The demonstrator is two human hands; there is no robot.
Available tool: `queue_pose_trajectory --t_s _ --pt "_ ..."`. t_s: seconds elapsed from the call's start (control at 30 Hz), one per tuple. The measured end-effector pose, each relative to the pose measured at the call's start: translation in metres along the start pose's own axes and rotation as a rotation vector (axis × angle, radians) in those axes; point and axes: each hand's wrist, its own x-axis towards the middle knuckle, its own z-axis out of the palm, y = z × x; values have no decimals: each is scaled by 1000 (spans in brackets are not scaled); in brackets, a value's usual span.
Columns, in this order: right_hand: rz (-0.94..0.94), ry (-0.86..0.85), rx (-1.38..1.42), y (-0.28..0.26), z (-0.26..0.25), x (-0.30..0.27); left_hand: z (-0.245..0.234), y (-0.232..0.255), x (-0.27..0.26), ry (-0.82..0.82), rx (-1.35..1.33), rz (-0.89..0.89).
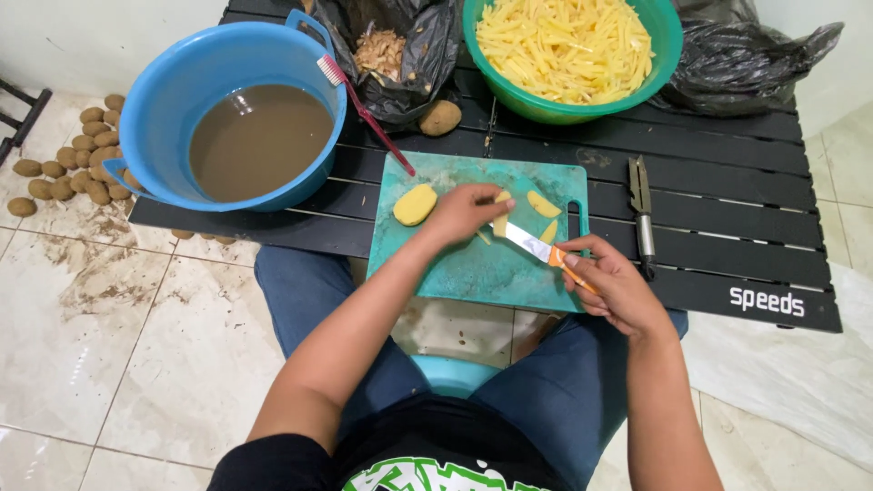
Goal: Slicing peeled potatoes into thin strips on a cutting board using a knife
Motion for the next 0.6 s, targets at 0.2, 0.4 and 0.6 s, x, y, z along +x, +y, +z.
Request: queue_pose_trajectory --t_s 0.2,0.4,0.6 --pt "-92 111 48 22 14 7 -28 41 92 -26 -258 290" --pt "-136 159 -2 35 20 9 -44 129 146 197 89 440" --pt "-184 202 -72 45 19 12 -26 127 217 275 356 443"
